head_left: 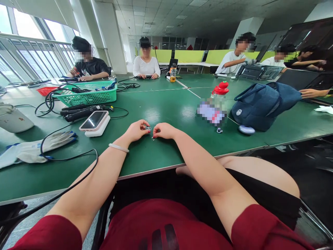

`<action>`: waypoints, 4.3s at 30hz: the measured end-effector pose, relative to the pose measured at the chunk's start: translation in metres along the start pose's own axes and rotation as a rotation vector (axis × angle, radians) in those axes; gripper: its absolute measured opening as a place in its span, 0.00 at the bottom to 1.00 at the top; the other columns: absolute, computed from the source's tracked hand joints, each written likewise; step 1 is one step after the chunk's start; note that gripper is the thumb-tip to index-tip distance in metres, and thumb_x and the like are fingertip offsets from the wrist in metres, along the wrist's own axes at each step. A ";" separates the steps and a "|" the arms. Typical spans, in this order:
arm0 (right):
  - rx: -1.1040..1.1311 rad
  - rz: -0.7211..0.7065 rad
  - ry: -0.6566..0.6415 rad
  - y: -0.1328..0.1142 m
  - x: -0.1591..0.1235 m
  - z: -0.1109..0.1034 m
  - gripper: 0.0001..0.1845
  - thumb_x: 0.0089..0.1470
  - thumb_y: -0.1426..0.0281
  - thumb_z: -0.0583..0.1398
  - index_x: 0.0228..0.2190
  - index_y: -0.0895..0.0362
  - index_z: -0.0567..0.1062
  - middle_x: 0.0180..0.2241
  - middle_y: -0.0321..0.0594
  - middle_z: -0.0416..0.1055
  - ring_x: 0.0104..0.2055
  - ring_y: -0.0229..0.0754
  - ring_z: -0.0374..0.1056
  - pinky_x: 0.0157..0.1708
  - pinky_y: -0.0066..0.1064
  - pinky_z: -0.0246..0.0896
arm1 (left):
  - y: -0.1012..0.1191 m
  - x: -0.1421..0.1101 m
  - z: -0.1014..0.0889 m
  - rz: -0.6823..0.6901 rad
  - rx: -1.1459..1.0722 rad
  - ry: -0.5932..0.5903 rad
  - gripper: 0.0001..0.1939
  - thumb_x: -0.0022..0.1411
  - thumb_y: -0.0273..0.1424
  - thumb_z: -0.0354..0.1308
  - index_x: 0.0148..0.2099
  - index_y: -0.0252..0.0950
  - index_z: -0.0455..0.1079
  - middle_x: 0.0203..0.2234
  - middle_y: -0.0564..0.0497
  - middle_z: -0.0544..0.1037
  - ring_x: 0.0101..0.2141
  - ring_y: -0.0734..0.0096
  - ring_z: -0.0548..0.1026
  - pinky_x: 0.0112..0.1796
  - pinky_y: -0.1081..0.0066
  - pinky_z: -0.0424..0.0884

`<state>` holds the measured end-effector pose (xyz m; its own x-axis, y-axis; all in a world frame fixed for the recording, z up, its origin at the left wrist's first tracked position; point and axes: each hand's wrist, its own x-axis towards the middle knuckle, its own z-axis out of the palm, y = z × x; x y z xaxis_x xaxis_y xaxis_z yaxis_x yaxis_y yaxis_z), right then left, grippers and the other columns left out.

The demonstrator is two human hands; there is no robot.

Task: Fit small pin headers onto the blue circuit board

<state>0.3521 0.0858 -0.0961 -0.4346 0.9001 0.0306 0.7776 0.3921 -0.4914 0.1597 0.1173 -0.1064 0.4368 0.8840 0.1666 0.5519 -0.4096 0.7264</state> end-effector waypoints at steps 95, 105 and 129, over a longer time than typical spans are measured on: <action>0.038 -0.042 0.497 -0.008 -0.004 0.002 0.12 0.56 0.60 0.61 0.33 0.56 0.76 0.31 0.36 0.71 0.32 0.36 0.64 0.34 0.28 0.54 | 0.018 -0.004 -0.006 -0.170 -0.654 0.144 0.23 0.36 0.39 0.73 0.29 0.34 0.66 0.22 0.51 0.76 0.25 0.75 0.71 0.29 0.71 0.62; -0.006 0.045 0.056 0.001 -0.004 -0.001 0.09 0.46 0.63 0.67 0.28 0.55 0.75 0.29 0.33 0.72 0.31 0.34 0.64 0.29 0.26 0.52 | 0.005 0.000 -0.002 -0.152 -0.532 0.177 0.23 0.37 0.40 0.73 0.31 0.35 0.67 0.21 0.53 0.74 0.22 0.76 0.67 0.28 0.71 0.62; 0.063 -0.057 0.475 -0.011 0.000 0.008 0.05 0.55 0.72 0.61 0.28 0.58 0.75 0.31 0.36 0.70 0.31 0.35 0.62 0.34 0.26 0.54 | 0.011 -0.005 -0.001 -0.154 -0.358 0.000 0.20 0.37 0.32 0.71 0.31 0.34 0.66 0.24 0.50 0.79 0.30 0.65 0.78 0.38 0.65 0.69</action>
<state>0.3397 0.0799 -0.0977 -0.2087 0.8702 0.4462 0.7228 0.4446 -0.5290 0.1631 0.1089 -0.0982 0.3681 0.9290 0.0371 0.3278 -0.1670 0.9299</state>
